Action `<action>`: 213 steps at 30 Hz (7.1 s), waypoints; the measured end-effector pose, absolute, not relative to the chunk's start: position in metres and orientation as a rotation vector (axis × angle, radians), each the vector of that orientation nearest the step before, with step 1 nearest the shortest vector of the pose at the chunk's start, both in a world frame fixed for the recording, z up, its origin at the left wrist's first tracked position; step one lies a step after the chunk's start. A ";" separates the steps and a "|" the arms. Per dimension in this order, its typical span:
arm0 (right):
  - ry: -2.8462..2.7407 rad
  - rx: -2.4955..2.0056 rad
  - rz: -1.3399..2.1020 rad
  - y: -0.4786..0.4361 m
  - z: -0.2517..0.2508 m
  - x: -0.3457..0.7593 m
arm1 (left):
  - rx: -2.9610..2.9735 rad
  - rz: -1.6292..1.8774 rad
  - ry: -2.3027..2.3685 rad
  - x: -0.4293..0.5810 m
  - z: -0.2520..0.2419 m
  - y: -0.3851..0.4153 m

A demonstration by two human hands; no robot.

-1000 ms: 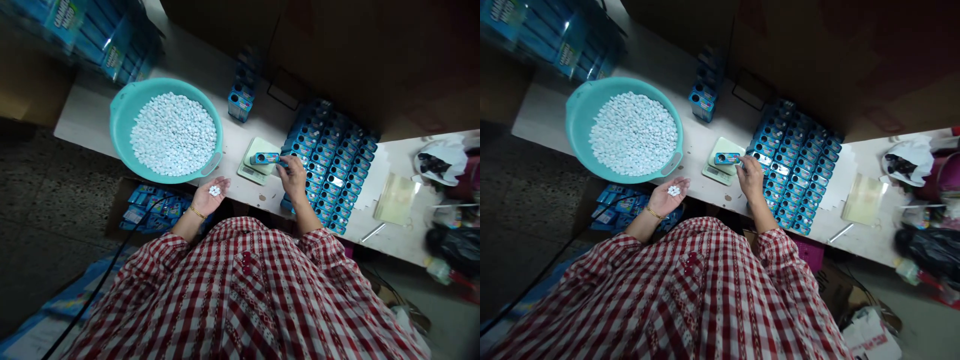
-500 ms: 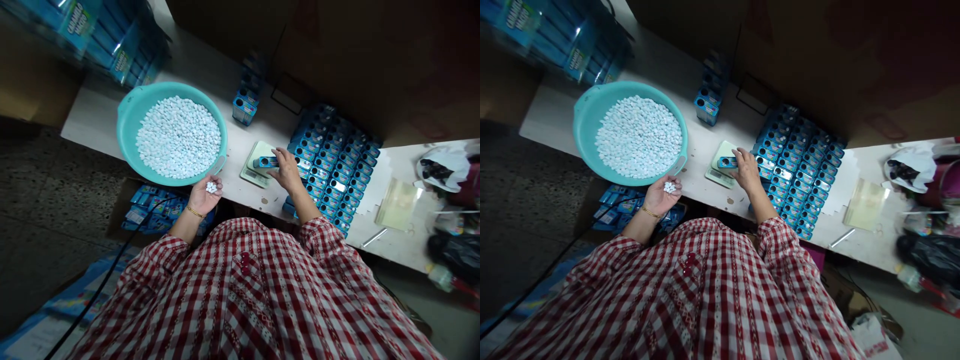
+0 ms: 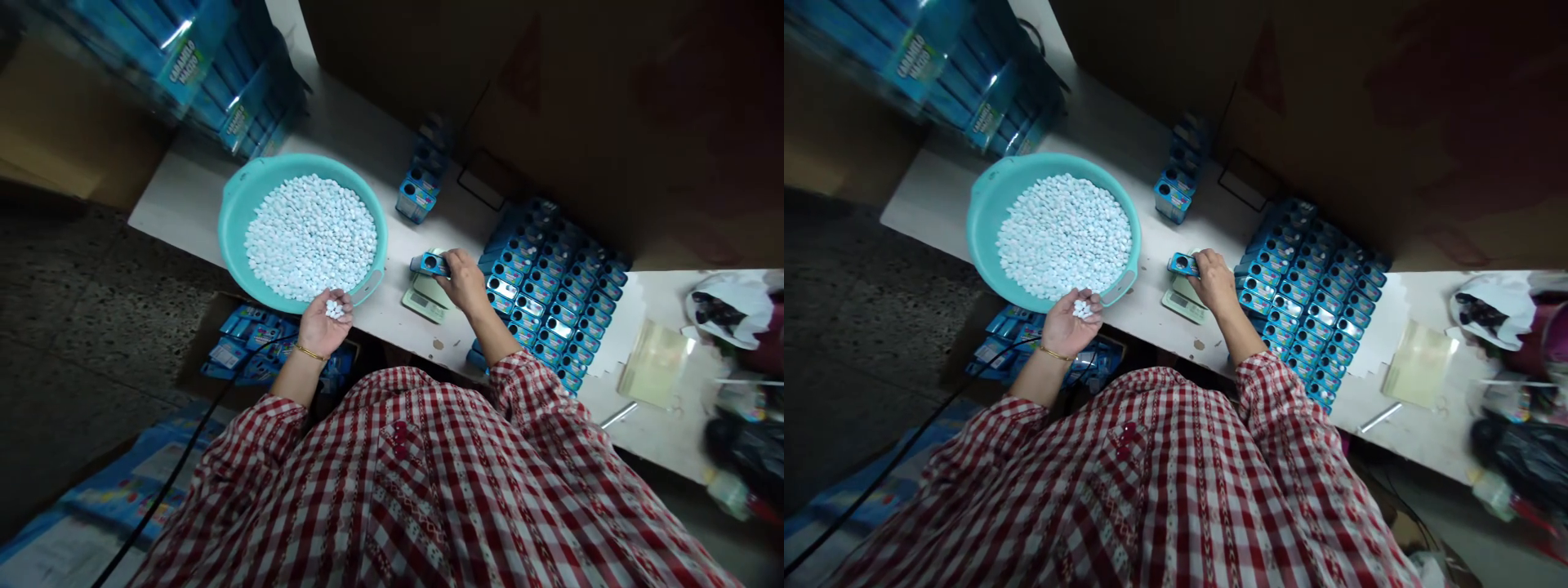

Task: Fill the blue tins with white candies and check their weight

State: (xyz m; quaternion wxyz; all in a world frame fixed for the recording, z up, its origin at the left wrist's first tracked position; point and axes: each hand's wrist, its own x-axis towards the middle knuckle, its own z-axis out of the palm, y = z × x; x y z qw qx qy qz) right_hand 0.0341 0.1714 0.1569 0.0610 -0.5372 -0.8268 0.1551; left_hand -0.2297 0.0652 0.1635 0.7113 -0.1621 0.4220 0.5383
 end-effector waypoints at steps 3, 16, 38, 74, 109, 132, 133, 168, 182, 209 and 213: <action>-2.470 -1.639 0.447 0.184 0.155 0.020 | -0.361 1.164 0.924 -0.222 0.164 0.064; -2.271 -1.575 0.586 0.231 0.130 -0.044 | -0.225 1.122 0.902 -0.196 0.170 0.079; -2.186 -1.417 0.689 0.283 0.134 -0.065 | -0.075 1.186 0.962 -0.206 0.178 0.111; -2.748 -1.283 0.505 0.054 0.150 -0.027 | -0.317 0.894 0.876 -0.165 0.150 0.055; -2.581 -1.220 0.824 0.044 0.153 0.002 | -0.414 0.713 0.900 -0.135 0.133 0.044; -2.593 -1.627 0.203 0.202 0.143 -0.014 | -0.389 0.959 1.039 -0.184 0.148 0.056; -2.556 -1.656 0.154 0.192 0.147 0.008 | -0.380 0.974 1.022 -0.186 0.147 0.058; -2.714 -1.279 0.685 0.021 0.155 -0.022 | -0.367 0.821 0.915 -0.147 0.143 0.031; -2.750 -1.192 0.909 0.042 0.150 -0.011 | -0.420 0.818 0.963 -0.141 0.151 0.033; -1.874 -1.467 0.602 0.104 0.162 0.069 | 1.339 0.774 1.455 -0.115 0.160 0.119; -1.887 -1.502 0.568 0.086 0.163 0.084 | 1.962 0.436 1.441 -0.104 0.168 0.134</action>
